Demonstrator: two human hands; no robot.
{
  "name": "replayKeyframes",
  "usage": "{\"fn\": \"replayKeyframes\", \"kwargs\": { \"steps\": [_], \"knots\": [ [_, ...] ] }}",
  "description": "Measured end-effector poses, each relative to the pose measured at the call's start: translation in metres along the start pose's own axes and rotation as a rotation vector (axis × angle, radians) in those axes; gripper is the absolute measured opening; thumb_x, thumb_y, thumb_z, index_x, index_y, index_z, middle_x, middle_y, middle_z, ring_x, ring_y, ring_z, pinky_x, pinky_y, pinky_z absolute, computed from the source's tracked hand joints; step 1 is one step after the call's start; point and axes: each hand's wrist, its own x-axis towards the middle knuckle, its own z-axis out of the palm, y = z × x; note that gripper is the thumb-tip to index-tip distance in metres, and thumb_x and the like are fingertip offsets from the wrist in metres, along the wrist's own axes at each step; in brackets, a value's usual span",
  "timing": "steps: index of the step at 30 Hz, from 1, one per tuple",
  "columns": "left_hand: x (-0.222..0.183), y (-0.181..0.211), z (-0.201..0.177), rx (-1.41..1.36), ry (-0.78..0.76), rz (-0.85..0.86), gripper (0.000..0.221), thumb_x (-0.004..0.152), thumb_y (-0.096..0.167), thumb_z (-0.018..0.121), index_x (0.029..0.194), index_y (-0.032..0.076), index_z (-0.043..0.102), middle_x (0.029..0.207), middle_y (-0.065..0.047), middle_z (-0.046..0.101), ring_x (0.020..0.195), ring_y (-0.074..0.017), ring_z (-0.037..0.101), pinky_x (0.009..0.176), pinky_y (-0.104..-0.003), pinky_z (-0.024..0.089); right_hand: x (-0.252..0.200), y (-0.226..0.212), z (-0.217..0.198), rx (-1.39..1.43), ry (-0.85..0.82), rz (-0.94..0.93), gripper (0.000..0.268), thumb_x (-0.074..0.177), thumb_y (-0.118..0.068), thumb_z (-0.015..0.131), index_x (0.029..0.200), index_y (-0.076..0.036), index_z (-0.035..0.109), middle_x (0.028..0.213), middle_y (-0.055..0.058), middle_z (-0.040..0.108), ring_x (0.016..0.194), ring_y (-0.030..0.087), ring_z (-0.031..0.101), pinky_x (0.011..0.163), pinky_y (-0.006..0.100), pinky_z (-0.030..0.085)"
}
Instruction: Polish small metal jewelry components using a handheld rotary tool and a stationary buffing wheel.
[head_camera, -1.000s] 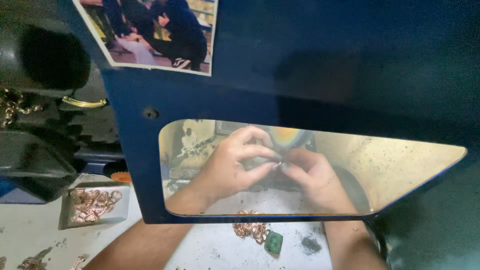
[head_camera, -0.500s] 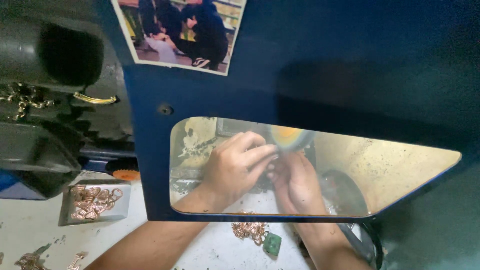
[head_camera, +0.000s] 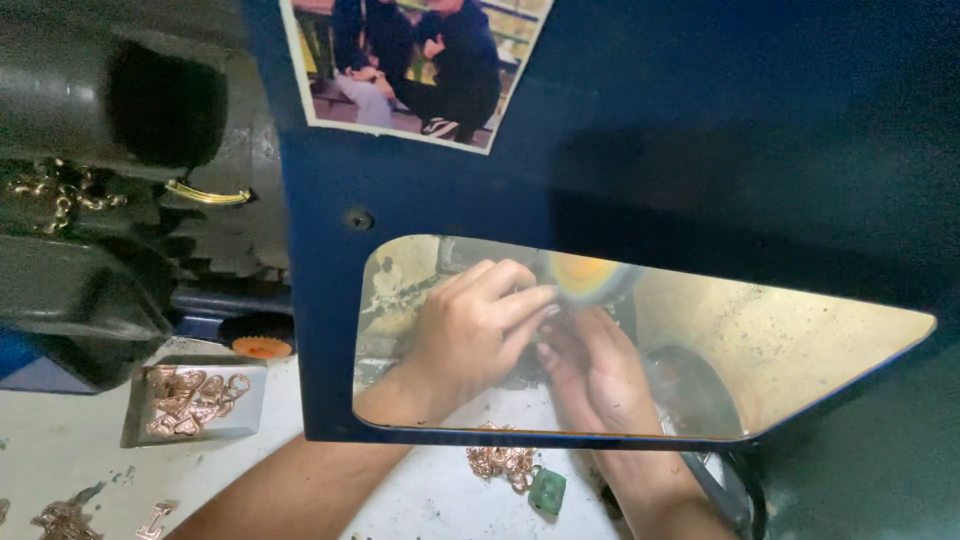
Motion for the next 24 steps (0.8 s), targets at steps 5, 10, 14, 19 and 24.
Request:
{"fn": "replayKeyframes", "kwargs": {
  "steps": [5,10,14,19,24],
  "knots": [
    [0.005,0.008,-0.013,0.029,-0.052,0.052,0.009,0.094,0.019,0.071,0.102,0.019,0.075,0.091,0.0,0.062,0.076,-0.0219,0.061,0.061,-0.036,0.051,0.001,0.012,-0.018,0.032,0.055,-0.022,0.003,0.099,-0.011,0.061,0.096,-0.01,0.062,0.094,0.004,0.068,0.092,0.019,0.065,0.074,0.028,0.049],
    [0.003,0.005,-0.012,0.058,-0.072,0.08,0.011,0.094,0.016,0.072,0.105,0.017,0.074,0.096,-0.002,0.062,0.079,-0.0239,0.059,0.058,-0.039,0.047,0.012,0.025,-0.03,0.08,0.096,-0.024,0.005,0.098,-0.009,0.065,0.094,-0.006,0.065,0.097,0.01,0.071,0.091,0.019,0.067,0.068,0.027,0.052],
    [0.005,0.0,-0.016,-0.036,-0.042,0.191,0.016,0.099,0.011,0.067,0.114,0.016,0.071,0.098,-0.005,0.063,0.079,-0.0253,0.06,0.065,-0.039,0.049,-0.001,0.025,-0.022,0.096,-0.112,-0.24,0.007,0.102,-0.009,0.06,0.104,-0.007,0.067,0.105,0.014,0.071,0.1,0.024,0.066,0.086,0.038,0.05],
    [0.008,0.001,-0.02,-0.064,-0.008,0.317,0.014,0.105,0.01,0.06,0.115,0.012,0.07,0.098,-0.008,0.066,0.078,-0.0257,0.062,0.069,-0.039,0.05,-0.005,0.022,-0.013,0.032,-0.114,-0.323,0.016,0.1,-0.014,0.064,0.102,0.0,0.07,0.104,0.014,0.073,0.1,0.026,0.066,0.094,0.039,0.052],
    [0.008,-0.001,-0.011,-0.029,-0.105,0.133,0.012,0.096,0.011,0.069,0.108,0.011,0.071,0.098,-0.006,0.063,0.082,-0.0276,0.06,0.068,-0.041,0.049,0.017,0.033,-0.029,0.103,0.127,-0.129,0.005,0.097,-0.009,0.068,0.094,-0.005,0.068,0.086,0.009,0.071,0.079,0.015,0.066,0.066,0.026,0.053]
  ]
}}
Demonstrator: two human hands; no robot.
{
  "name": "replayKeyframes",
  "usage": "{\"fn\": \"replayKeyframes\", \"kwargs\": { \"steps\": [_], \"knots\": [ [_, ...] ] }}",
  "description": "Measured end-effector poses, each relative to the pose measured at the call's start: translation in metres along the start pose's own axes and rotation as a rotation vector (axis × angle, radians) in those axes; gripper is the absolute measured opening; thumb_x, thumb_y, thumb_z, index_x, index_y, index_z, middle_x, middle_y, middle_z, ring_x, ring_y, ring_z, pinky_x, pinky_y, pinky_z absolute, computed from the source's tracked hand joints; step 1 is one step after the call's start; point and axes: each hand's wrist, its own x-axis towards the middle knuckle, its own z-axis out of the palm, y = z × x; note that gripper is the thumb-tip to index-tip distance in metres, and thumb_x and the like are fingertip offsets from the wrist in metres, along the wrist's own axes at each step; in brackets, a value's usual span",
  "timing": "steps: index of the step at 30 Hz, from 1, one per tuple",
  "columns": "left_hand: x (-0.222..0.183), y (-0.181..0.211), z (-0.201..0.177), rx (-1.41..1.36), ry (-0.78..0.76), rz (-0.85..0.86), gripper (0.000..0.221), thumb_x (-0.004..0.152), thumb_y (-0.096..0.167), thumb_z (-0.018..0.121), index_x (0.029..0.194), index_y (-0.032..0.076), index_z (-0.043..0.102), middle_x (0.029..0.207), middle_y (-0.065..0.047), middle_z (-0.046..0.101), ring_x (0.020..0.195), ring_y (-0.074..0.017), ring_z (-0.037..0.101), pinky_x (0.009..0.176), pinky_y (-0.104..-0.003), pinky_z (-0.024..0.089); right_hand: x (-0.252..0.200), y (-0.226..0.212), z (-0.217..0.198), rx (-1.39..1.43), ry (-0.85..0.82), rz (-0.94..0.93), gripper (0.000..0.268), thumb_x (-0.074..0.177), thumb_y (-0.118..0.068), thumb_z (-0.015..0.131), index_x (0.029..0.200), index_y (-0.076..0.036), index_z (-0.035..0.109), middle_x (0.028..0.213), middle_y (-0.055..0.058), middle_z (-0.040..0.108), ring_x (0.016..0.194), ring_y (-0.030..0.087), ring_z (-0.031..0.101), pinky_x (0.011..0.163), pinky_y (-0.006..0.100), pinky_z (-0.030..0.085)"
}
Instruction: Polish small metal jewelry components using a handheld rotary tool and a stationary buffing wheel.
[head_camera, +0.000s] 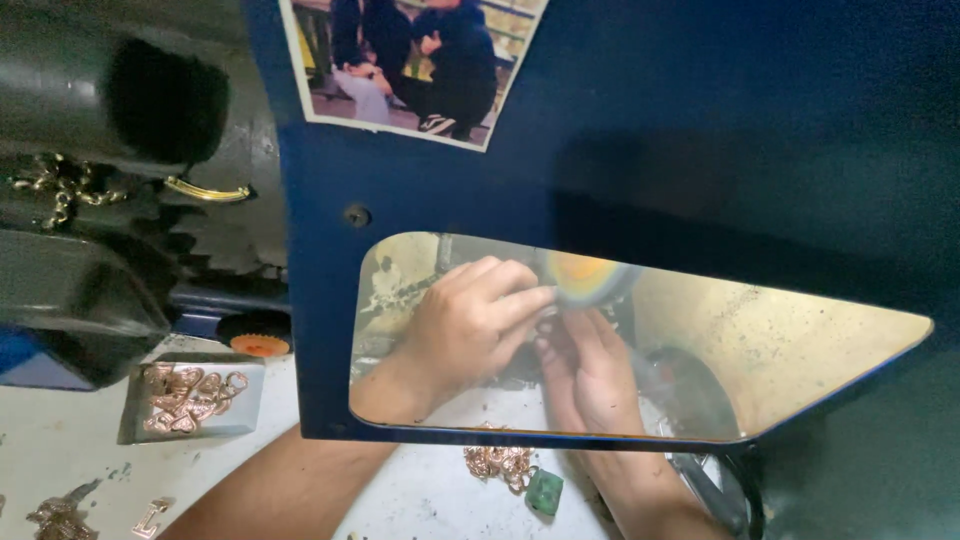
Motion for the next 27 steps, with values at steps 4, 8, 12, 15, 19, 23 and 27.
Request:
{"fn": "replayKeyframes", "kwargs": {
  "steps": [4,8,12,15,19,23,27],
  "knots": [
    [-0.002,0.002,-0.004,-0.071,0.058,0.101,0.016,0.102,0.012,0.068,0.117,0.012,0.071,0.101,-0.007,0.064,0.08,-0.0278,0.06,0.069,-0.04,0.049,-0.018,-0.018,0.004,-0.072,-0.172,-0.097,0.022,0.098,-0.014,0.064,0.112,0.003,0.069,0.108,0.015,0.073,0.095,0.025,0.066,0.083,0.035,0.053],
    [0.0,0.008,-0.013,-0.145,0.145,0.224,0.02,0.104,0.004,0.062,0.121,0.014,0.068,0.097,-0.009,0.067,0.075,-0.0235,0.063,0.064,-0.036,0.051,-0.013,-0.016,-0.024,-0.38,-0.333,-0.402,0.025,0.099,-0.023,0.069,0.111,-0.002,0.074,0.104,0.006,0.072,0.096,0.018,0.067,0.089,0.033,0.054],
    [-0.002,0.006,-0.012,-0.172,0.146,0.24,0.016,0.105,0.012,0.061,0.12,0.011,0.067,0.098,-0.01,0.068,0.076,-0.0258,0.064,0.065,-0.038,0.051,-0.014,-0.018,-0.026,-0.508,-0.305,-0.453,0.02,0.097,-0.025,0.07,0.105,-0.007,0.075,0.104,0.006,0.073,0.096,0.016,0.067,0.089,0.032,0.054],
    [0.006,0.013,-0.019,-0.283,0.147,0.173,0.017,0.096,0.012,0.078,0.104,0.003,0.067,0.097,-0.013,0.066,0.078,-0.0285,0.066,0.071,-0.039,0.057,-0.017,-0.017,-0.02,-0.339,-0.238,-0.304,0.014,0.095,-0.015,0.071,0.099,-0.003,0.075,0.103,0.009,0.074,0.093,0.019,0.066,0.087,0.032,0.053],
    [0.008,0.003,-0.01,-0.489,0.19,-0.071,0.018,0.081,0.013,0.085,0.078,0.01,0.067,0.076,-0.005,0.067,0.065,-0.02,0.066,0.062,-0.03,0.055,0.001,-0.022,-0.031,-0.232,-0.378,-0.282,0.015,0.095,-0.006,0.065,0.102,0.007,0.065,0.088,0.021,0.065,0.08,0.024,0.064,0.069,0.042,0.057],
    [-0.004,-0.015,-0.004,-0.501,0.162,-0.229,0.032,0.085,0.014,0.08,0.07,0.012,0.052,0.072,-0.002,0.062,0.062,-0.024,0.061,0.061,-0.034,0.051,0.008,-0.047,-0.032,-0.885,-0.404,-0.004,0.038,0.084,-0.019,0.079,0.108,0.009,0.071,0.093,0.023,0.077,0.088,0.024,0.069,0.082,0.049,0.061],
    [-0.013,-0.024,-0.001,-0.506,0.192,-0.252,0.023,0.091,0.008,0.068,0.076,0.012,0.052,0.077,-0.002,0.063,0.064,-0.0218,0.061,0.061,-0.033,0.051,0.013,-0.045,-0.025,-1.204,-0.817,-0.237,0.015,0.089,-0.009,0.073,0.101,-0.011,0.081,0.095,0.012,0.081,0.092,0.023,0.074,0.088,0.044,0.057]
  ]
}}
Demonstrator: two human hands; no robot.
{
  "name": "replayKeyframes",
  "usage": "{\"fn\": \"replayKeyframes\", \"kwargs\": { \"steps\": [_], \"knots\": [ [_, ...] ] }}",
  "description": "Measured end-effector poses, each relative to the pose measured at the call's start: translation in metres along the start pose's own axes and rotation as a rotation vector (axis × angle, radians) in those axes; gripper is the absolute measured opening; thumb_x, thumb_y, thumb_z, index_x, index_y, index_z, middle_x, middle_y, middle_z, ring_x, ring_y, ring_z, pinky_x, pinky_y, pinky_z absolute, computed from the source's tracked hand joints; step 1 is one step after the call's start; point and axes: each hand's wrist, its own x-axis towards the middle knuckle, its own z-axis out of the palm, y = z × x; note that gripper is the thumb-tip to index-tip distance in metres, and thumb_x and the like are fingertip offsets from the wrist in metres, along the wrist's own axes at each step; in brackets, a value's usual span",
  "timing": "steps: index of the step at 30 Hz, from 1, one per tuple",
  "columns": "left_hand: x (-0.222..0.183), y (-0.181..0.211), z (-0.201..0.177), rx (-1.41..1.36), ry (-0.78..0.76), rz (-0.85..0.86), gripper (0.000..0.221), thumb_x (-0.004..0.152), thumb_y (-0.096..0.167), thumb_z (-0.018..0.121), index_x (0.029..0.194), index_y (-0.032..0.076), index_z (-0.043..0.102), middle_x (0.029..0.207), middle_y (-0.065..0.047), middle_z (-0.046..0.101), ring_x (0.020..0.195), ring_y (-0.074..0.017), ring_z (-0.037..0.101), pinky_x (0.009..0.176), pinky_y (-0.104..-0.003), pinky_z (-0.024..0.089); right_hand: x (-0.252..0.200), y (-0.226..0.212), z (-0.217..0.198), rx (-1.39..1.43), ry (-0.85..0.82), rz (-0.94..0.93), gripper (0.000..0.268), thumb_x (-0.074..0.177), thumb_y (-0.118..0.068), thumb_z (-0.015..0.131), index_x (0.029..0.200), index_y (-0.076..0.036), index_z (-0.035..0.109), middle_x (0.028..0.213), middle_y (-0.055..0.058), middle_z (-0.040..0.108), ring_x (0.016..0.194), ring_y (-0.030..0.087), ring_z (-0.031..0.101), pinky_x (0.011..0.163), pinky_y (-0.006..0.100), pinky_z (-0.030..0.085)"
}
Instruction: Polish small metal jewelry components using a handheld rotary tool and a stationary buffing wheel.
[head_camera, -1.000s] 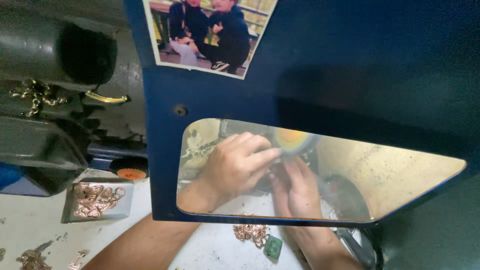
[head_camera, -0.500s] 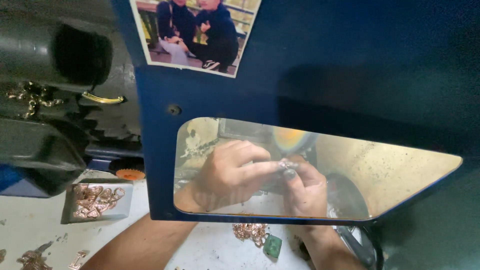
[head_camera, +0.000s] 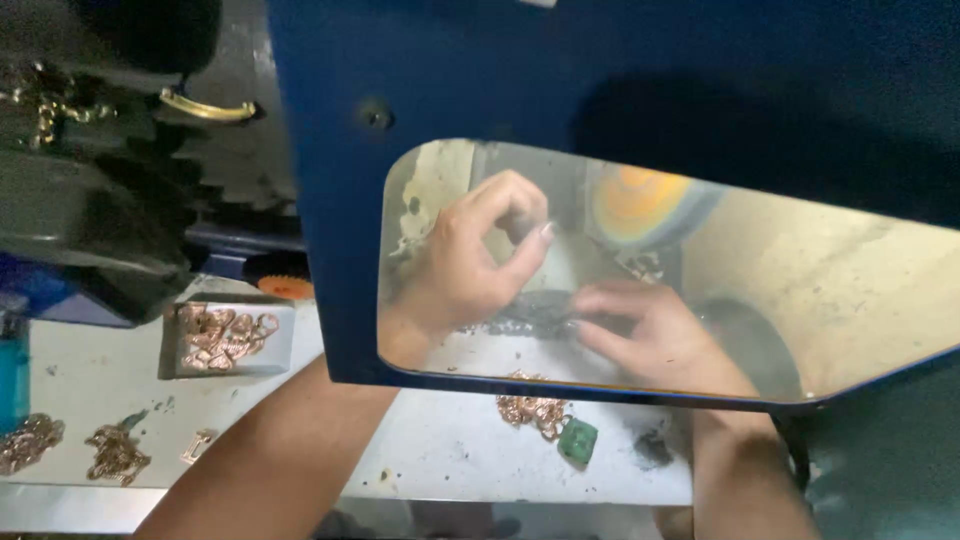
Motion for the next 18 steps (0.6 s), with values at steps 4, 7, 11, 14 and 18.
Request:
{"fn": "replayKeyframes", "kwargs": {
  "steps": [4,7,11,14,18],
  "knots": [
    [-0.008,-0.007,0.003,-0.007,-0.001,-0.015,0.017,0.095,0.013,0.067,0.083,0.012,0.055,0.083,-0.003,0.067,0.066,-0.0208,0.064,0.06,-0.034,0.053,0.001,0.002,0.014,-0.155,-0.073,-0.05,0.018,0.092,-0.016,0.069,0.105,-0.018,0.081,0.098,0.005,0.08,0.095,0.027,0.075,0.087,0.043,0.057],
    [-0.01,-0.007,0.002,-0.05,-0.016,-0.023,0.016,0.097,0.014,0.063,0.084,0.01,0.055,0.086,-0.005,0.067,0.064,-0.0189,0.062,0.059,-0.033,0.053,0.002,-0.012,0.011,-0.227,-0.052,0.0,0.023,0.092,-0.012,0.065,0.111,-0.016,0.078,0.103,0.01,0.079,0.098,0.032,0.073,0.089,0.049,0.056],
    [-0.012,-0.009,0.0,-0.059,-0.012,-0.005,0.01,0.097,0.012,0.055,0.088,0.012,0.053,0.094,-0.008,0.066,0.069,-0.017,0.06,0.06,-0.031,0.053,-0.001,-0.008,0.003,-0.211,0.157,0.049,0.02,0.089,-0.004,0.068,0.108,-0.005,0.076,0.093,0.016,0.075,0.087,0.031,0.073,0.084,0.046,0.057],
    [-0.013,-0.011,-0.002,-0.064,-0.028,0.011,0.004,0.095,0.009,0.052,0.092,0.011,0.052,0.099,-0.01,0.066,0.07,-0.0185,0.061,0.06,-0.032,0.054,-0.004,-0.01,0.0,-0.277,0.03,0.077,0.021,0.088,-0.01,0.069,0.106,-0.015,0.078,0.091,0.009,0.076,0.087,0.029,0.074,0.082,0.044,0.058],
    [-0.013,-0.01,-0.003,-0.069,-0.026,0.036,0.016,0.089,0.0,0.043,0.093,0.009,0.056,0.096,-0.011,0.065,0.069,-0.0192,0.064,0.056,-0.032,0.056,-0.004,-0.019,0.008,-0.3,-0.216,0.095,0.015,0.089,-0.019,0.07,0.101,-0.021,0.077,0.084,0.002,0.074,0.079,0.024,0.072,0.075,0.042,0.059]
  ]
}}
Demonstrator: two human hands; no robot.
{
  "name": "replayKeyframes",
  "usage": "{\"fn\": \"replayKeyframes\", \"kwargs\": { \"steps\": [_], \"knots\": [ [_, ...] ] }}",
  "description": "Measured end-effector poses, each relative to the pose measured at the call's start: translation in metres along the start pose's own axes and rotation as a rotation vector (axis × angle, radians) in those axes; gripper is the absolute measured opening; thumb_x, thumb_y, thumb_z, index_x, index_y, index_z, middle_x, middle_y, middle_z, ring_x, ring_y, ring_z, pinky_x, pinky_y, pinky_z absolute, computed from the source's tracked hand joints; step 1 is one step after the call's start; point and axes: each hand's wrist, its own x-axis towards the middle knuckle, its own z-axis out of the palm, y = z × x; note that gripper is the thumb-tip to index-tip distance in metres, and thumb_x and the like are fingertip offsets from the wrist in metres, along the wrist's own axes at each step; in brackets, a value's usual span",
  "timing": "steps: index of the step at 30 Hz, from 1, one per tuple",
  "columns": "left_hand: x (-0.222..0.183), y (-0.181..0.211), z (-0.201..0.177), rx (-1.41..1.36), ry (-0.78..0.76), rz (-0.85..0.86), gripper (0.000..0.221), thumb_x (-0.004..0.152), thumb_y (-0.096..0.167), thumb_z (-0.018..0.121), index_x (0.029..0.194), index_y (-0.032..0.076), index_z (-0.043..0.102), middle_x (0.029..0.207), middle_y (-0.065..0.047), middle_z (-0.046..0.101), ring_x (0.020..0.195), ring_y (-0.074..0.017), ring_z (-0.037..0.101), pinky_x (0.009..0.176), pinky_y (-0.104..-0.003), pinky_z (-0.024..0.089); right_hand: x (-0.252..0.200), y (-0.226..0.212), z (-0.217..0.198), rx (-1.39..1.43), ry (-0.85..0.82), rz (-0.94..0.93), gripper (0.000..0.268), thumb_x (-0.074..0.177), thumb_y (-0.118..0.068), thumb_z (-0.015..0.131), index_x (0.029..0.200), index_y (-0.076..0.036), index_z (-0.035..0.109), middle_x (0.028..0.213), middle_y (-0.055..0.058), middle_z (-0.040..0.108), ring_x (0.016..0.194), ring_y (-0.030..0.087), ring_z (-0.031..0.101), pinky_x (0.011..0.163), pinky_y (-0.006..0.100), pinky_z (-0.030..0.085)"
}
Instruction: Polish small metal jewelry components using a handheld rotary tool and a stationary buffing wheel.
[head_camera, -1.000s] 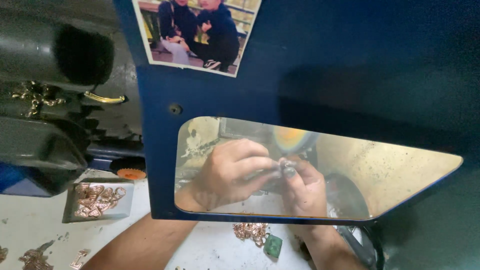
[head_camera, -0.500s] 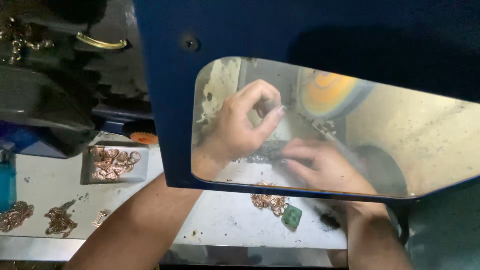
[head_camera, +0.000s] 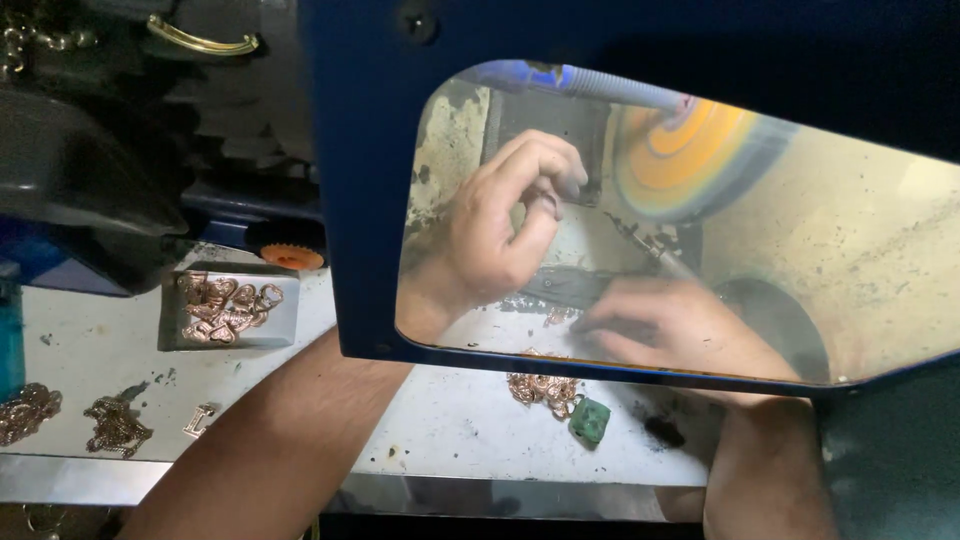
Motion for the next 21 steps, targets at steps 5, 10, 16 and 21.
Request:
{"fn": "replayKeyframes", "kwargs": {
  "steps": [5,10,16,21],
  "knots": [
    [-0.004,-0.005,0.001,0.04,-0.013,0.011,0.026,0.083,-0.007,0.04,0.089,0.007,0.06,0.095,-0.012,0.066,0.066,-0.0238,0.066,0.056,-0.036,0.056,0.005,-0.041,0.005,0.013,-0.131,-0.104,0.017,0.091,-0.022,0.066,0.105,-0.019,0.075,0.087,0.008,0.072,0.08,0.032,0.071,0.07,0.048,0.059],
    [-0.008,-0.007,0.0,0.081,-0.065,0.003,0.031,0.079,-0.007,0.041,0.089,0.009,0.065,0.096,-0.009,0.067,0.066,-0.0211,0.067,0.056,-0.034,0.057,-0.001,-0.012,0.03,-0.058,-0.213,-0.135,0.02,0.089,-0.027,0.073,0.106,-0.018,0.075,0.093,0.007,0.073,0.088,0.037,0.071,0.071,0.05,0.06],
    [-0.008,-0.01,-0.001,0.073,-0.137,-0.035,0.036,0.08,-0.007,0.041,0.093,0.009,0.069,0.096,-0.007,0.067,0.066,-0.0192,0.067,0.056,-0.032,0.057,-0.005,-0.01,0.007,0.176,-0.279,-0.094,0.01,0.091,-0.024,0.07,0.091,-0.017,0.077,0.086,0.003,0.078,0.077,0.029,0.072,0.07,0.043,0.061],
    [-0.007,-0.002,0.004,0.011,-0.181,-0.075,0.032,0.088,-0.006,0.054,0.114,0.007,0.066,0.11,-0.011,0.065,0.078,-0.0223,0.068,0.063,-0.035,0.058,-0.007,0.024,0.0,0.395,0.1,0.096,0.027,0.085,-0.011,0.075,0.112,-0.007,0.072,0.098,0.007,0.079,0.094,0.015,0.068,0.091,0.043,0.058]
  ]
}}
